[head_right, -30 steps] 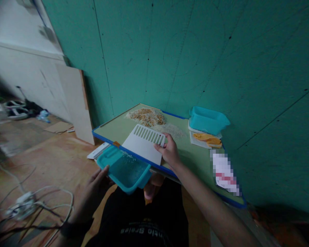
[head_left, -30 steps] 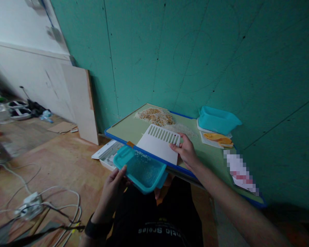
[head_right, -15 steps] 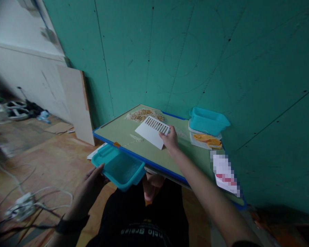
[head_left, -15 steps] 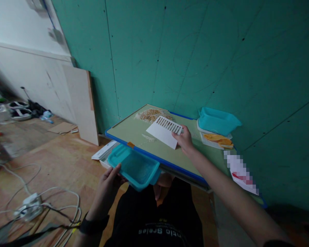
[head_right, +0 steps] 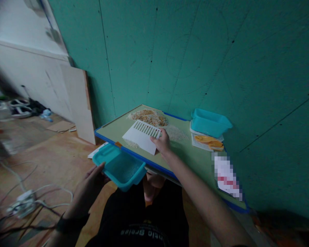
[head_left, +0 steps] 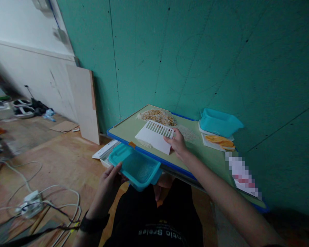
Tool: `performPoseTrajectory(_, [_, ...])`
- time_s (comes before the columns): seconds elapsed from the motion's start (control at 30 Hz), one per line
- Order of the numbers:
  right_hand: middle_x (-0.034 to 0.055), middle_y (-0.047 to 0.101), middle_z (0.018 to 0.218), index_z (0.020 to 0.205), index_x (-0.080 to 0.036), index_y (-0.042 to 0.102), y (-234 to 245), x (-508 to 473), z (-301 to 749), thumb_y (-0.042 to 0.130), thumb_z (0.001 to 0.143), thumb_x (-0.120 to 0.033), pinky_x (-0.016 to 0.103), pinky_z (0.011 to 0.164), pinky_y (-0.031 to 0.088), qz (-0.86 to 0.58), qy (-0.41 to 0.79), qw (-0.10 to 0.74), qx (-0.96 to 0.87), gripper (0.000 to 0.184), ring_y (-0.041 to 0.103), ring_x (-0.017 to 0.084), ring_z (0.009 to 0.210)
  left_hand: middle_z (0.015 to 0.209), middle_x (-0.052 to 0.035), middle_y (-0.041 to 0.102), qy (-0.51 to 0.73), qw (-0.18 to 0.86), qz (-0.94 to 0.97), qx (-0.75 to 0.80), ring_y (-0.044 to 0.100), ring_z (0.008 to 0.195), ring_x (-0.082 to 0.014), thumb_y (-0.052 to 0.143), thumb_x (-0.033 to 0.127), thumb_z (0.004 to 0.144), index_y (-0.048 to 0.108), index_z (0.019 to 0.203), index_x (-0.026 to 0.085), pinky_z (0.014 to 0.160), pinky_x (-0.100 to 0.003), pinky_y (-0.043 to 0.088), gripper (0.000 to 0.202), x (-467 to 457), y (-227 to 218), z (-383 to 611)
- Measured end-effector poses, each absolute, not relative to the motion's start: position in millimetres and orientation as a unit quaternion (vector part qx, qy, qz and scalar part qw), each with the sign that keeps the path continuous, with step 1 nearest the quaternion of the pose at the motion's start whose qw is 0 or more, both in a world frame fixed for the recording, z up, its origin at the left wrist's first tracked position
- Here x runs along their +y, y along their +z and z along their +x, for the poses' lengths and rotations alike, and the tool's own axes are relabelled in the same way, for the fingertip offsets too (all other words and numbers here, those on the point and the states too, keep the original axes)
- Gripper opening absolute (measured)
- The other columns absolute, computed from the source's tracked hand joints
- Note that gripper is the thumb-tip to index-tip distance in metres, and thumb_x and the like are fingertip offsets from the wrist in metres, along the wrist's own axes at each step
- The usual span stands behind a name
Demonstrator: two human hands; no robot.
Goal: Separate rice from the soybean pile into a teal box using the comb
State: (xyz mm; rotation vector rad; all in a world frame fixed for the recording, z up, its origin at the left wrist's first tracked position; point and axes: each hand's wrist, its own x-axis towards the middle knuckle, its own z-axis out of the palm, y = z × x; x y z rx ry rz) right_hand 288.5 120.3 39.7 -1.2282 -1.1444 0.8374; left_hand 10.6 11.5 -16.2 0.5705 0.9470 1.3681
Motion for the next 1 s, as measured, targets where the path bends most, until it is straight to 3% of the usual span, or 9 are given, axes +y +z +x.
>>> performPoseTrajectory(0.4, [-0.0002,0.068,0.086,0.104,-0.026,0.051,44,102,271,0.08,0.059,-0.032,0.031,0.06,0.053,-0.513,0.414,0.557,-0.505,0.053,0.065,0.02,0.073,0.05,-0.0003,0.064,0.602,0.634,0.242,0.421,0.061,0.048,-0.0133,0.095,0.042,0.057,0.064,0.057,0.015,0.053,-0.026,0.058,0.04,13,-10,13])
performPoseTrajectory(0.8, [-0.0031,0.067,0.08,0.108,-0.026,0.05,55,94,269,0.082,0.057,-0.032,0.03,0.059,0.051,-0.508,0.423,0.59,-0.464,0.061,0.064,0.018,0.066,0.055,0.0004,0.065,0.592,0.652,0.258,0.398,0.064,0.054,-0.0137,0.091,0.041,0.067,0.065,0.06,0.016,0.058,-0.026,0.059,0.036,11,-12,13])
performPoseTrajectory(1.0, [-0.0032,0.067,0.08,0.105,-0.025,0.051,55,95,264,0.082,0.057,-0.031,0.029,0.059,0.05,-0.501,0.421,0.577,-0.488,0.058,0.064,0.018,0.066,0.055,0.0,0.066,0.599,0.643,0.246,0.409,0.063,0.051,-0.0145,0.095,0.041,0.058,0.068,0.065,0.016,0.053,-0.027,0.057,0.038,12,-10,15])
